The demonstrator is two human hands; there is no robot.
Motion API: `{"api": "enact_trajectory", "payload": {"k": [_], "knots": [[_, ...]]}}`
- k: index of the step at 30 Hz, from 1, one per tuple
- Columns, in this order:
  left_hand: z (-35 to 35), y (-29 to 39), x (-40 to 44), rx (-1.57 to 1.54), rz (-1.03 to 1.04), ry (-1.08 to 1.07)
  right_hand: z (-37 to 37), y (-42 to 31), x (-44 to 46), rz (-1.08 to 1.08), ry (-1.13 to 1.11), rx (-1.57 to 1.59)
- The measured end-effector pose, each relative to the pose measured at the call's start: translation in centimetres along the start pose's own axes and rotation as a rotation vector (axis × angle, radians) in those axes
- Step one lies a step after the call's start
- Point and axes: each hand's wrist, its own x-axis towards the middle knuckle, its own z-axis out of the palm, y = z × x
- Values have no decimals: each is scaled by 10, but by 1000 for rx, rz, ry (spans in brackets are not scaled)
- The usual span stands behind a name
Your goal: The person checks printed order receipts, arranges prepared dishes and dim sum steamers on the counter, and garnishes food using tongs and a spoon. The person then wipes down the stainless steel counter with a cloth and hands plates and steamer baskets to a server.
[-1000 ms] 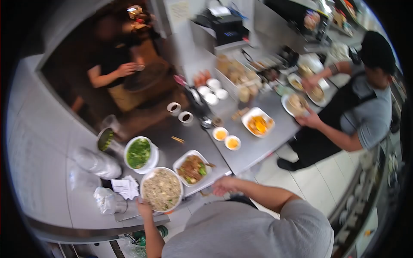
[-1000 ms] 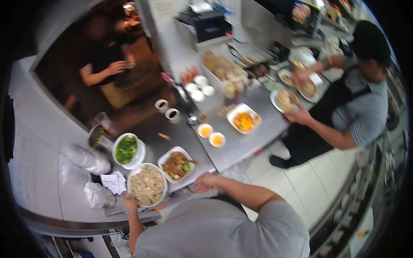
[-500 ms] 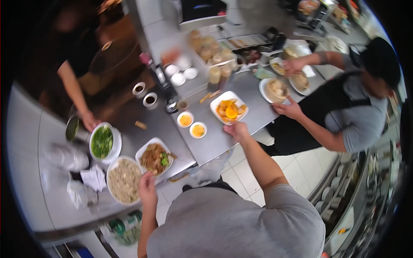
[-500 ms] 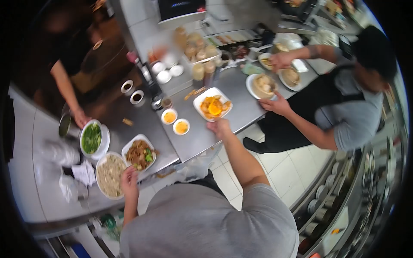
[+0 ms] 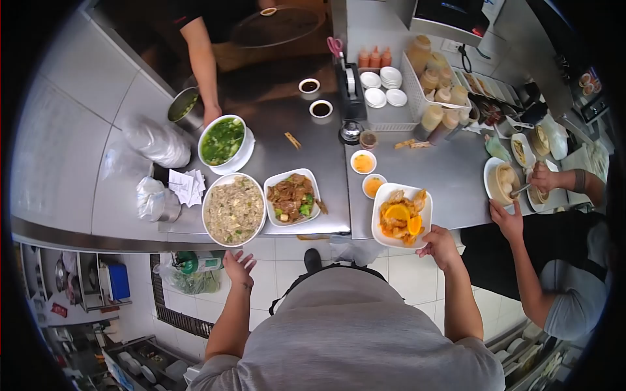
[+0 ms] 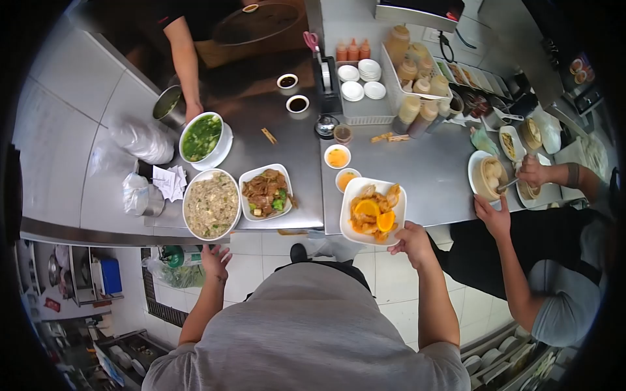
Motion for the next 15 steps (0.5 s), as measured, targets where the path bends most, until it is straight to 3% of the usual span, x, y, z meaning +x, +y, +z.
{"api": "enact_trajectory", "payload": {"k": [7,15], "knots": [[6,26,20,-42,28,1,44,6,10,37,-147,15],[-2,24,29,-89,14,-130,56,3,10,32,-119,-17]]}}
